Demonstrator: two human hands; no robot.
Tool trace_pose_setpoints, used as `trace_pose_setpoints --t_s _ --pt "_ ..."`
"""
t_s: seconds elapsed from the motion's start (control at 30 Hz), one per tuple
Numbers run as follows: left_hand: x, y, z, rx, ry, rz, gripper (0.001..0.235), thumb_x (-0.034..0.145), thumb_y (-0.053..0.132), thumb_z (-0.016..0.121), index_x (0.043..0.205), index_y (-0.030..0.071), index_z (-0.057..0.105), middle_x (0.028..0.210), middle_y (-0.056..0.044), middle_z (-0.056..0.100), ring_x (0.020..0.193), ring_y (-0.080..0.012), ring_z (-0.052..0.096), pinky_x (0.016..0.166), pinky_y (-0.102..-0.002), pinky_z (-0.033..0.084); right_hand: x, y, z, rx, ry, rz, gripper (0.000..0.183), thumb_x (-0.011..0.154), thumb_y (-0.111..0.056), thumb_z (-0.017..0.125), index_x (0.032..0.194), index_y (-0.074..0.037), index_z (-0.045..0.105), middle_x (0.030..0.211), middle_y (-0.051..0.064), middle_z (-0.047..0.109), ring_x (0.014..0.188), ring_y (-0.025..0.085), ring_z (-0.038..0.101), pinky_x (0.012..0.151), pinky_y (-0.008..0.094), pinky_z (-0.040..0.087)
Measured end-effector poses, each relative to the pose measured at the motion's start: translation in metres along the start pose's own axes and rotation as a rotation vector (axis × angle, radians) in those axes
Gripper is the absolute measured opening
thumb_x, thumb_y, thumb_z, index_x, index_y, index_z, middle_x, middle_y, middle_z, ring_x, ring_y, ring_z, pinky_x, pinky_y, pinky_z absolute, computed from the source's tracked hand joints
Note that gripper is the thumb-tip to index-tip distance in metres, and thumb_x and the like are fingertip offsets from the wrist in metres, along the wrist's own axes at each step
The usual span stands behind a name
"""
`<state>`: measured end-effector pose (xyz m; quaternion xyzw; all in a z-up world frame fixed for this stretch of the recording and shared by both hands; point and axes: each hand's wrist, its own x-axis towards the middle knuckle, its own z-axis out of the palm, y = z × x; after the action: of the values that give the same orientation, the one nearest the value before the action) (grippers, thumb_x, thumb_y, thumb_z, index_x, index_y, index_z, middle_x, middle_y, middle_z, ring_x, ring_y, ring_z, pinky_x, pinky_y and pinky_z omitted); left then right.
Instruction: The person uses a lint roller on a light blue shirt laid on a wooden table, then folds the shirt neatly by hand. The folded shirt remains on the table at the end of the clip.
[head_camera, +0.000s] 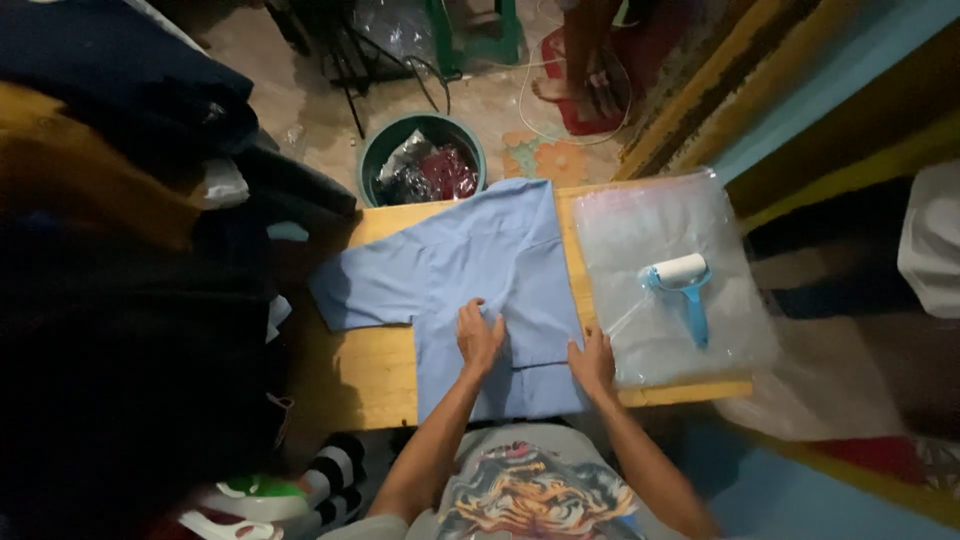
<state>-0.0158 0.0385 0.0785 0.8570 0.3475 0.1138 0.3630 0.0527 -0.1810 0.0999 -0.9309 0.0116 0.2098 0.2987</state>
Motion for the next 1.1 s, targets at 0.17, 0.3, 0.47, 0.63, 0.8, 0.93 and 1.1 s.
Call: trace_pose_setpoints --t_s 0.17,0.3,0.47,0.63,0.8,0.93,1.1 --pt "0.001 -0.013 -0.015 0.287 0.080 0.262 0.050 0.092 0.032 0.066 0.139 0.017 0.058 0.141 -0.019 0.055 0.136 -0.0381 0.050 0.106 -0.068 0.033 -0.005 -0.008 0.001 -0.032 -0.021 -0.077 0.043 0.096 -0.016 0.059 0.135 0.000 0.056 0.126 0.029 0.062 0.121 0.052 0.060 0.099 0.059 0.051" --pt "-0.009 -0.040 -0.033 0.391 -0.143 0.158 0.062 0.101 0.049 0.048 0.158 0.026 0.041 0.166 -0.015 0.033 0.154 -0.0362 0.028 0.115 -0.075 0.019 0.005 0.000 0.007 -0.024 -0.106 -0.002 0.045 0.096 -0.012 0.053 0.140 -0.004 0.053 0.128 0.025 0.063 0.125 0.048 0.060 0.102 0.056 0.051" --pt "-0.009 -0.062 -0.028 0.420 -0.097 0.169 0.064 0.100 0.052 0.048 0.159 0.029 0.038 0.168 -0.011 0.032 0.155 -0.0323 0.027 0.116 -0.072 0.018 -0.001 0.012 0.020 -0.015 -0.152 -0.042 0.045 0.096 -0.014 0.054 0.141 -0.007 0.052 0.127 0.025 0.065 0.126 0.048 0.060 0.104 0.056 0.051" --pt "-0.006 -0.074 -0.019 0.463 0.001 0.233 0.063 0.100 0.053 0.049 0.158 0.030 0.041 0.166 -0.010 0.035 0.153 -0.0312 0.031 0.116 -0.071 0.019 -0.008 0.021 0.024 0.001 -0.149 -0.067 0.043 0.097 -0.015 0.055 0.138 -0.007 0.053 0.126 0.027 0.066 0.123 0.049 0.060 0.101 0.056 0.052" --pt "0.000 -0.070 -0.028 0.462 -0.282 0.097 0.071 0.099 0.064 0.038 0.162 0.035 0.027 0.173 -0.007 0.016 0.159 -0.0294 0.014 0.120 -0.073 0.004 -0.002 0.030 0.020 -0.021 -0.036 -0.100 0.052 0.090 -0.021 0.064 0.139 -0.005 0.056 0.131 0.029 0.065 0.127 0.047 0.061 0.107 0.056 0.050" --pt "-0.015 -0.075 -0.031 0.496 -0.139 0.198 0.073 0.098 0.060 0.046 0.162 0.030 0.031 0.169 -0.015 0.026 0.156 -0.0327 0.022 0.118 -0.073 0.008 -0.010 -0.009 -0.038 0.061 0.057 -0.022 0.046 0.094 -0.023 0.056 0.135 -0.003 0.061 0.133 0.029 0.065 0.130 0.046 0.058 0.110 0.053 0.046" --pt "-0.036 -0.100 -0.017 0.628 0.163 0.395 0.075 0.096 0.057 0.048 0.161 0.022 0.036 0.167 -0.018 0.030 0.154 -0.0328 0.029 0.115 -0.068 0.018 0.063 0.037 -0.103 -0.162 0.515 -0.137 0.043 0.095 -0.015 0.066 0.136 -0.001 0.063 0.122 0.028 0.066 0.116 0.048 0.062 0.097 0.057 0.052"
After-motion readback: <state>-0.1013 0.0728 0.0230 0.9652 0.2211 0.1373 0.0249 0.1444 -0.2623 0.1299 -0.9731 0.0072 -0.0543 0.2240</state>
